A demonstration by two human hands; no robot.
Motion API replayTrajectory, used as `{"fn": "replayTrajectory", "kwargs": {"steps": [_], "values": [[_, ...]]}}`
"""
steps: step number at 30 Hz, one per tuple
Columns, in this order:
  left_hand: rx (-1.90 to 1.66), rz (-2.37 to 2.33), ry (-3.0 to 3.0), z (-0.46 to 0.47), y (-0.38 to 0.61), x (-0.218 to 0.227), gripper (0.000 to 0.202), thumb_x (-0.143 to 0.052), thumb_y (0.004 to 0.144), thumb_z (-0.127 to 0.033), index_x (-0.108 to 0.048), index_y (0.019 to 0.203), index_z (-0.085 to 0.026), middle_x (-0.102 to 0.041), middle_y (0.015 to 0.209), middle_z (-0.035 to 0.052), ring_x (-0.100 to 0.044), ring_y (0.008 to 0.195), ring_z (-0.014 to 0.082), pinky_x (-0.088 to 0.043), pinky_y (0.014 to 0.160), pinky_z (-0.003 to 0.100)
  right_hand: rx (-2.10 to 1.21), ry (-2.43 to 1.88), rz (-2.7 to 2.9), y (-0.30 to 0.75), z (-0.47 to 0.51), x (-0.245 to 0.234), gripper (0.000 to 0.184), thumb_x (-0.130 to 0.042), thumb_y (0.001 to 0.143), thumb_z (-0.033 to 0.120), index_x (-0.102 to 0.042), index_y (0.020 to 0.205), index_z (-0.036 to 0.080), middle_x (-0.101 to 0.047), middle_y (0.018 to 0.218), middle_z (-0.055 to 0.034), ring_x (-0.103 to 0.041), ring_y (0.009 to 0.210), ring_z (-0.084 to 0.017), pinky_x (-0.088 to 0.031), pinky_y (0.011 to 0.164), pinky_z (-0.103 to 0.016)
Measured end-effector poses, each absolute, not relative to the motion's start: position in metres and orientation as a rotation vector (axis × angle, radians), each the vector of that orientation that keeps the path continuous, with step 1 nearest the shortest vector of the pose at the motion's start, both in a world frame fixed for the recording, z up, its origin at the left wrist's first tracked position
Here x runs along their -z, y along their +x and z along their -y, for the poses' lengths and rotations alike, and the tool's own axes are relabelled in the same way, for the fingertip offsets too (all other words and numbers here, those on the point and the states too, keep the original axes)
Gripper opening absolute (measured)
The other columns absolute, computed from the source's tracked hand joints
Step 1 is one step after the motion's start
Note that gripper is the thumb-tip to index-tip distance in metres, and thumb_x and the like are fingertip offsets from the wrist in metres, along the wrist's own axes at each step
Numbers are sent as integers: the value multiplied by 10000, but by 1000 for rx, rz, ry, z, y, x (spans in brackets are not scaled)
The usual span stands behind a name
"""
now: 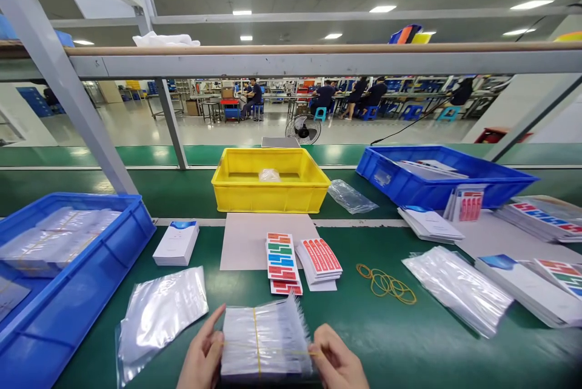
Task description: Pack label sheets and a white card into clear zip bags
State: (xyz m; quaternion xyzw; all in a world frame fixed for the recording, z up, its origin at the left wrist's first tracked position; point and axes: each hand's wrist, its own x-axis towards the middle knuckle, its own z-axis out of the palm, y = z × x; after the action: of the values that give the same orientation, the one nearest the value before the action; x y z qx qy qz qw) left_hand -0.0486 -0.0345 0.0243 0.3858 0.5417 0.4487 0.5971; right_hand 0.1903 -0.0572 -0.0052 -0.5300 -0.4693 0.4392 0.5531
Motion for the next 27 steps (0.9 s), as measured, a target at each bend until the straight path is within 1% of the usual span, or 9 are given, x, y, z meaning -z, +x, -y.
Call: {"fn": "replayTrajectory", "kwargs": {"steps": [3,5,8,12,16,20,23,25,27], "values": [[-865,-1172,845,22,-52,-37,683,-577,655,-642,-544,1135,-158,-342,470,-97,-211,367,31,-188,337,161,-1258,-1232,1075,188,43,-4,521,-562,750,573,-541,1152,242,-489,675,20,-441,492,-121,-384,474,-233],[-824,-1128,864,13,-54,-43,591,-565,669,-637,-612,989,-142,-323,474,-98,-220,362,31,-245,322,159,-1324,-1189,1171,189,32,-15,590,-534,755,598,-535,1202,213,-581,757,-29,-550,670,-185,-458,657,-286],[-800,-1135,909,-2,-53,-46,522,-522,702,-634,-634,708,-125,-318,414,-97,-231,323,28,-269,302,160,-1399,-1166,1271,187,16,-33,546,-495,761,624,-659,1027,176,-654,880,-80,-570,846,-235,-424,827,-328],[-678,-1201,917,-25,-45,-37,532,-560,640,-637,-588,508,-123,-363,283,-73,-233,242,28,-175,262,161,-1524,-1281,1075,176,-2,-34,564,-462,762,622,-688,618,126,-631,582,-41,-528,568,-165,-408,585,-258],[-616,-1194,904,-38,-43,-27,389,-711,532,-457,-556,410,-121,-379,255,-63,-247,218,32,-150,252,173,-1681,-1378,876,170,-17,-19,298,-627,614,395,-633,475,131,-429,352,51,-273,335,-53,-234,370,-199],[-592,-1233,886,-29,-59,-30,332,-701,579,-444,-667,612,-116,-552,412,-7,-466,352,92,-326,319,175,-1800,-1389,854,187,-16,-20,181,-561,588,284,-665,579,135,-439,398,52,-294,326,-51,-230,332,-173],[-805,-1363,873,-9,-74,-28,509,-639,629,-577,-670,970,-199,-675,967,75,-607,906,200,-513,684,258,-1763,-1350,1030,211,-1,-19,368,-575,583,234,-679,931,175,-655,803,-50,-607,673,-165,-478,543,-240],[-947,-1296,761,7,-75,-19,692,-522,658,-686,-545,1195,-250,-553,1252,93,-466,1182,269,-435,924,386,-1584,-1274,1374,221,12,-9,671,-671,553,198,-541,1212,218,-539,1236,-94,-495,1137,-251,-446,885,-326],[-975,-1163,692,20,-70,-8,748,-445,688,-713,-454,1284,-263,-481,1344,94,-372,1271,304,-331,1023,461,-1426,-1254,1642,222,23,3,856,-726,578,255,-368,1355,225,-338,1422,-106,-303,1299,-288,-281,1048,-391]]}}
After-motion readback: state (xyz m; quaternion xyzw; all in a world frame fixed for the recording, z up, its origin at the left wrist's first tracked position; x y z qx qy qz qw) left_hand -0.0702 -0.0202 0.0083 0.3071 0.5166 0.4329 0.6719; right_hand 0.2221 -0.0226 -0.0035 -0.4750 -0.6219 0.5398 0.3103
